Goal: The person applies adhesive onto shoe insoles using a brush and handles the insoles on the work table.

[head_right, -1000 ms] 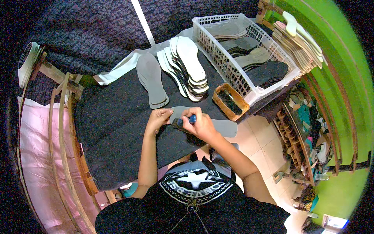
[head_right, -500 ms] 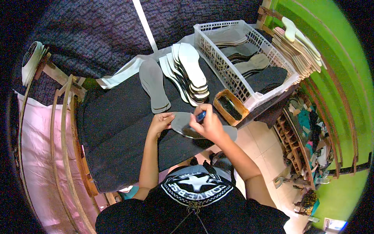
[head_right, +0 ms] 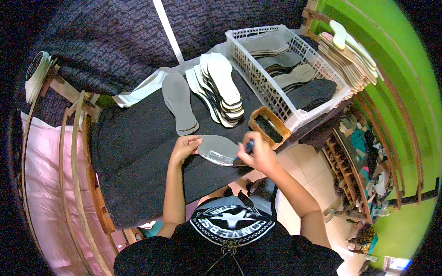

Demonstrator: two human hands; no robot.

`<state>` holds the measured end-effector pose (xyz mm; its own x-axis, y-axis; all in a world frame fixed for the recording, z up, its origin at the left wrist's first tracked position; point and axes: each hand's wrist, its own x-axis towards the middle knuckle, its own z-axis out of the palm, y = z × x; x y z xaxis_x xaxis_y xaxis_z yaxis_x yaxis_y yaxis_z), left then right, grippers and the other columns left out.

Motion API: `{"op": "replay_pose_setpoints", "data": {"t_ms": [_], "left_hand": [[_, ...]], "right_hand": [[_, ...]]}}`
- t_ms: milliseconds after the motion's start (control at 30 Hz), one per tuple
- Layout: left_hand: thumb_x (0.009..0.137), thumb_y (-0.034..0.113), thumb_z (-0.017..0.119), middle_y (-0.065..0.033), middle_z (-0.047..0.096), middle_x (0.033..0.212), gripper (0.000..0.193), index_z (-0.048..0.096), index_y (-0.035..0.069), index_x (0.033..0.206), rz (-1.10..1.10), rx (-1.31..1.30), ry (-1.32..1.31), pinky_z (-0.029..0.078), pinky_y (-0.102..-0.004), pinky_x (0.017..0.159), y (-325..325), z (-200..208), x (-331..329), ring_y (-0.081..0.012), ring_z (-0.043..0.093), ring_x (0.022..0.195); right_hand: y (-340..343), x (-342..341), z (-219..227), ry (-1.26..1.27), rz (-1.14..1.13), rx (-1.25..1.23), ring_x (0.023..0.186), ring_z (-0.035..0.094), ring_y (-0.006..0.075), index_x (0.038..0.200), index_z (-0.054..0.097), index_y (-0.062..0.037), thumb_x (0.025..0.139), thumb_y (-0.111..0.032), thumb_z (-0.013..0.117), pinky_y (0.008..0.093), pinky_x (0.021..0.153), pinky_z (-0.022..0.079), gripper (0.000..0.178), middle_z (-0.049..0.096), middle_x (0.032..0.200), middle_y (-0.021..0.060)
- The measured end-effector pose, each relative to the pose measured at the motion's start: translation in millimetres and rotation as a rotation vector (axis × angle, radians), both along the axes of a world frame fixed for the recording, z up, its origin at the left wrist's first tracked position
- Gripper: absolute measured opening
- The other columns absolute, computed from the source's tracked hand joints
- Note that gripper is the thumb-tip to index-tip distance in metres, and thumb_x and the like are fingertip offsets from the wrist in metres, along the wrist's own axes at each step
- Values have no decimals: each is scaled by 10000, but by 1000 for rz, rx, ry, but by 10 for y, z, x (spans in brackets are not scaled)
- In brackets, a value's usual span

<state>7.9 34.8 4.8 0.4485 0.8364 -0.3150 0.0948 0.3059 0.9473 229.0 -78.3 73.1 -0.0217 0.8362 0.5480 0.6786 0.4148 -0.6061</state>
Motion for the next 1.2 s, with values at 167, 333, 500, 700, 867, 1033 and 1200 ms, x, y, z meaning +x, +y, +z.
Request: {"op": "replay_pose_setpoints", "data": {"t_ms": [167, 333, 500, 700, 867, 1033, 1200], "left_hand": [[762, 117, 550, -9, 576, 730, 213, 567, -15, 929, 7, 24, 71, 401, -147, 484, -33, 43, -7, -36, 493, 559], [758, 116, 556, -12, 573, 712, 216, 564, -28, 918, -6, 16, 5, 399, -144, 478, -38, 33, -21, -38, 496, 554], [747, 127, 575, -27, 574, 693, 217, 564, -34, 892, -7, -6, -25, 411, -160, 482, -46, 92, -24, -55, 508, 553], [739, 149, 584, -36, 589, 727, 224, 553, -20, 883, 41, 14, 39, 428, -186, 500, 15, -49, -15, -67, 525, 568], [741, 143, 581, -28, 590, 708, 208, 561, -17, 873, 61, 39, 24, 412, -174, 479, -20, -36, 35, -56, 515, 546], [735, 156, 591, -34, 592, 711, 226, 572, -21, 875, 131, 94, 40, 407, -172, 469, -88, -54, 35, -52, 512, 543], [731, 169, 597, -39, 587, 710, 248, 569, -27, 879, 92, 70, -4, 413, -174, 483, -58, -66, 27, -55, 516, 550]], "right_hand": [[363, -477, -109, 264, 119, 72, 575, 550, 240, 887, 315, -20, 713, -113, 594, 307, 497, 433, 342, 519, 661, 112], [173, -277, -402, 273, 303, 184, 506, 532, 244, 749, 408, -12, 671, -86, 613, 280, 464, 420, 231, 515, 641, 122], [-133, 164, -247, 190, 256, 173, 517, 491, 193, 736, 317, -32, 647, -20, 600, 265, 456, 385, 297, 467, 622, 108], [196, -73, 81, 6, 39, -121, 581, 486, 172, 889, 336, -42, 694, -75, 595, 275, 537, 401, 326, 466, 678, 90], [447, -390, -276, 182, 235, 240, 543, 510, 236, 700, 380, -9, 682, -75, 605, 294, 495, 408, 235, 472, 619, 123], [-54, 59, -377, 347, 292, 344, 493, 457, 180, 748, 283, -63, 670, 16, 571, 274, 471, 381, 308, 452, 600, 111], [-118, 268, -153, -7, 22, 92, 540, 495, 226, 862, 337, -45, 681, -91, 605, 318, 532, 421, 327, 476, 659, 118]]}}
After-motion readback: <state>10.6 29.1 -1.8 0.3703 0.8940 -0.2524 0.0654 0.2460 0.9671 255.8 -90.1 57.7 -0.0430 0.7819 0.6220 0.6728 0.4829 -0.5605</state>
